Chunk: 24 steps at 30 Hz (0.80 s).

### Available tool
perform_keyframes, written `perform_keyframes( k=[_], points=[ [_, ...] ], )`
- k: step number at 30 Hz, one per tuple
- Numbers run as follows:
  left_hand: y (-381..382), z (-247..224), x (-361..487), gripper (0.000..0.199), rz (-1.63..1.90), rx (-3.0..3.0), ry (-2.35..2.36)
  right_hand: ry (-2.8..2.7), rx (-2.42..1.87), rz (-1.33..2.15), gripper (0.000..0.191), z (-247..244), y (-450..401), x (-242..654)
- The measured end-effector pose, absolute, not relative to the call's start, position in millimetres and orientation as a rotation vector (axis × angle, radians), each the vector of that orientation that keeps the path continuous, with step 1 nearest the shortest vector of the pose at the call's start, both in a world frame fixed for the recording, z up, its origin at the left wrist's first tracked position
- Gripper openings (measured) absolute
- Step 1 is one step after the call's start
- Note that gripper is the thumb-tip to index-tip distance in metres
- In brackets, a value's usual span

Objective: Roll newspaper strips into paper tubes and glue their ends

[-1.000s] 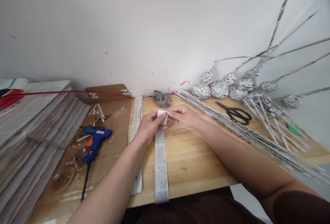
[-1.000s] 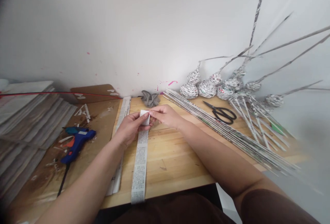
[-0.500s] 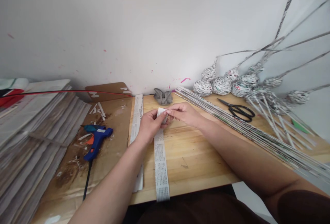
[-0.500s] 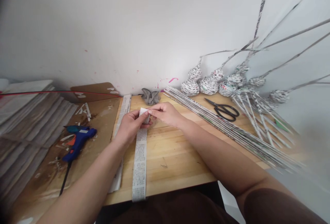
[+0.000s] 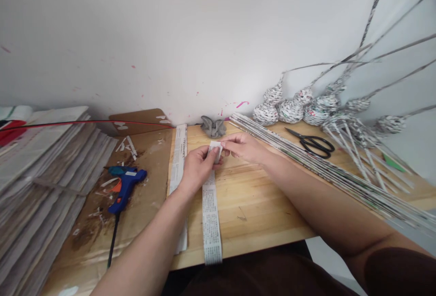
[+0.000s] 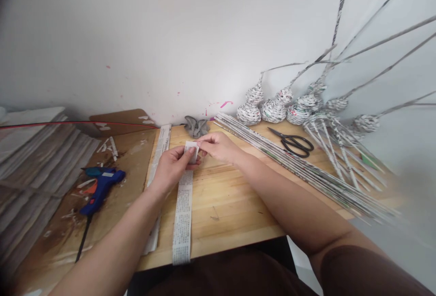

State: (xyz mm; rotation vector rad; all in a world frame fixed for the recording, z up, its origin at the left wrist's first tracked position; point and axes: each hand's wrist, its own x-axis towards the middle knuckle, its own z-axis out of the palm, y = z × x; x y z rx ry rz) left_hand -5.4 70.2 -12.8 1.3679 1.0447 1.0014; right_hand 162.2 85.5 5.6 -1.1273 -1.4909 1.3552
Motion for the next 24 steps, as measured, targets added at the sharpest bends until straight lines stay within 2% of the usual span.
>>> perform_keyframes(
  k=[18, 24],
  points=[
    [66.8, -14.7, -1.7, 0.035, 0.953, 1.388, 1.077, -1.389, -1.156, 1.279, 0.028, 0.2, 84.2, 158.9],
    [67.1, -9.6, -1.6, 0.037, 0.952, 1.247, 1.056, -1.312, -1.075, 1.486, 0.039, 3.7, 86.8, 166.6]
  ],
)
